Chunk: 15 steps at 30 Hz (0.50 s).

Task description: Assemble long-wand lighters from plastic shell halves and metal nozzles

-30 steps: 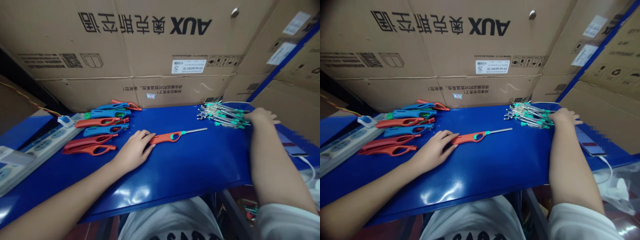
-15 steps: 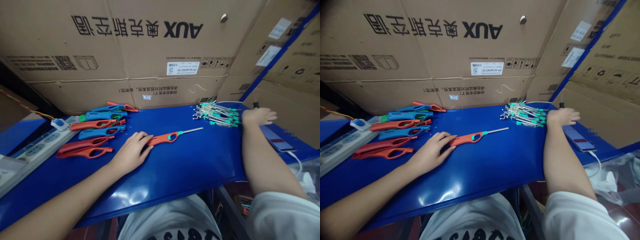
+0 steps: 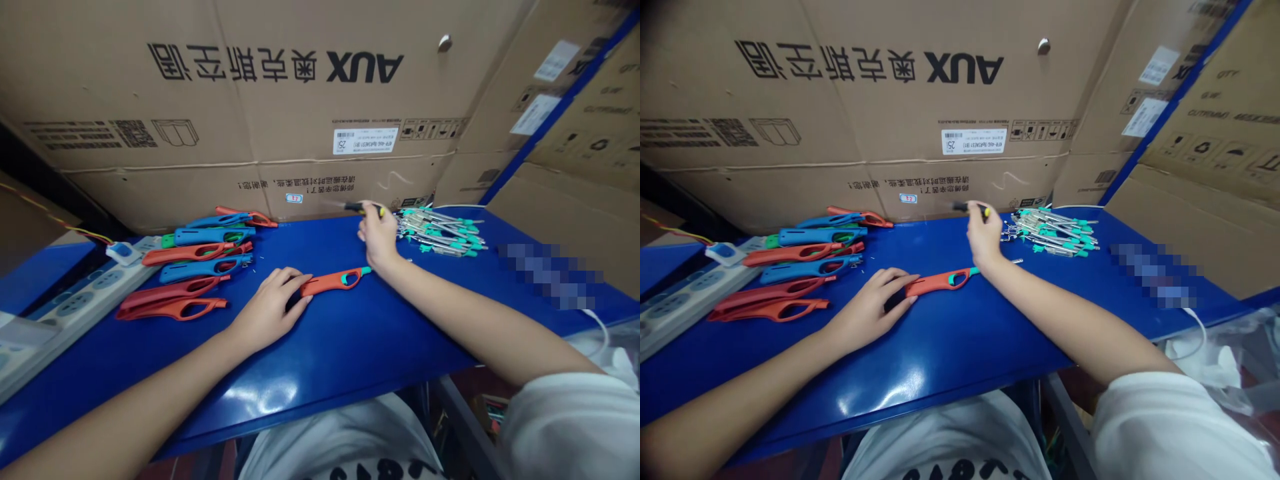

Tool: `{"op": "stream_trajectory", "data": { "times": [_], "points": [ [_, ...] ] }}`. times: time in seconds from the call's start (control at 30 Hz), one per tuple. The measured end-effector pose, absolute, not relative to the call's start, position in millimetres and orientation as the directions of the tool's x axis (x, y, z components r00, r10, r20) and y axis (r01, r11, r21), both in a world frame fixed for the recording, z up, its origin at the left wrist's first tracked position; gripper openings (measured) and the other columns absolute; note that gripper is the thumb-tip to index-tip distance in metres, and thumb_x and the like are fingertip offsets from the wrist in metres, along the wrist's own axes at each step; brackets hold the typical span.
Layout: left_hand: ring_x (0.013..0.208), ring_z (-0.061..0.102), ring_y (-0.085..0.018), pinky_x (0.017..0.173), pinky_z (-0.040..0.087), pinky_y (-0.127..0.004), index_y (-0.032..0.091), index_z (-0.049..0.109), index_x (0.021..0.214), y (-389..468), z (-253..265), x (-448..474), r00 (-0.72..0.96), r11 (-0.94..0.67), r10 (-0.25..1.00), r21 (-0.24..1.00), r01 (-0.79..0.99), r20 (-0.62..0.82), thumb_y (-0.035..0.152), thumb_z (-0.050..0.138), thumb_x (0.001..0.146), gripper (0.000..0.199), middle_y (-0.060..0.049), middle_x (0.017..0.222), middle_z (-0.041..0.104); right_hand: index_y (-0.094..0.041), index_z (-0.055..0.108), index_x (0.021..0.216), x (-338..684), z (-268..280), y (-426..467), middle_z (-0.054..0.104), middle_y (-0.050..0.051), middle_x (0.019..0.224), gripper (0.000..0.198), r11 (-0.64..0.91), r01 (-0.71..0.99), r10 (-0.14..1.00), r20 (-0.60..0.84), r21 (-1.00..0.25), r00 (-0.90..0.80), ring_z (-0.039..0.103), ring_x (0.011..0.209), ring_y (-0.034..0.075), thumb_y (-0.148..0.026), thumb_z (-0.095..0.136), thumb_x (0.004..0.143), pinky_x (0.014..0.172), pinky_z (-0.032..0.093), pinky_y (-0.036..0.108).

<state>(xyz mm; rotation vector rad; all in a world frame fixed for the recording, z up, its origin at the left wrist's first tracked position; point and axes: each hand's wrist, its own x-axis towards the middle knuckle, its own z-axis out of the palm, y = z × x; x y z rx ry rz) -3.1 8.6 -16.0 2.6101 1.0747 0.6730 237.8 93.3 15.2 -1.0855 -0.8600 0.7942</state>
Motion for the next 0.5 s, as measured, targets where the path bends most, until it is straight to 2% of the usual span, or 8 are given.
{"op": "stream_trajectory", "data": {
  "times": [0.07, 0.17, 0.37, 0.5],
  "points": [
    [0.109, 0.057, -0.028, 0.101, 0.047, -0.048, 0.015, 0.059, 0.133, 10, -17, -4, 0.627, -0.706, 0.706, 0.398, 0.586, 0.329, 0.031, 0.052, 0.1, 0.037, -0.012, 0.12, 0.062, -0.019, 0.055, 0.084, 209, 13, 91, 0.027, -0.012, 0.051, 0.017, 0.246, -0.253, 0.905, 0.129, -0.936, 0.406, 0.027, 0.04, 0.007, -0.034, 0.057, 0.092, 0.039, 0.023, 0.02],
    [0.108, 0.057, -0.027, 0.1, 0.047, -0.048, 0.017, 0.059, 0.133, 10, -17, -5, 0.627, -0.708, 0.702, 0.415, 0.571, 0.337, 0.032, 0.053, 0.099, 0.038, -0.012, 0.12, 0.063, -0.021, 0.049, 0.074, 186, 9, 91, 0.029, -0.012, 0.048, 0.027, 0.202, -0.432, 0.932, 0.038, -0.879, 0.359, 0.028, 0.037, 0.005, -0.039, 0.06, 0.092, 0.036, 0.024, 0.019],
    [0.108, 0.058, -0.027, 0.099, 0.048, -0.048, 0.018, 0.061, 0.133, 11, -18, -6, 0.621, -0.702, 0.708, 0.44, 0.561, 0.337, 0.035, 0.055, 0.099, 0.039, -0.011, 0.119, 0.063, -0.023, 0.051, 0.081, 180, -5, 90, 0.049, -0.008, 0.056, 0.038, 0.168, -0.406, 0.98, 0.106, -0.898, 0.171, 0.039, 0.036, 0.006, -0.059, 0.061, 0.089, 0.035, 0.036, 0.021],
    [0.107, 0.057, -0.027, 0.098, 0.049, -0.047, 0.017, 0.061, 0.131, 10, -18, -4, 0.632, -0.712, 0.697, 0.428, 0.556, 0.339, 0.034, 0.056, 0.098, 0.038, -0.011, 0.118, 0.064, -0.024, 0.049, 0.088, 182, -6, 87, 0.059, -0.004, 0.07, 0.041, 0.12, -0.395, 0.99, 0.081, -0.911, 0.113, 0.052, 0.043, 0.007, -0.064, 0.06, 0.088, 0.043, 0.049, 0.023]
  ]
}}
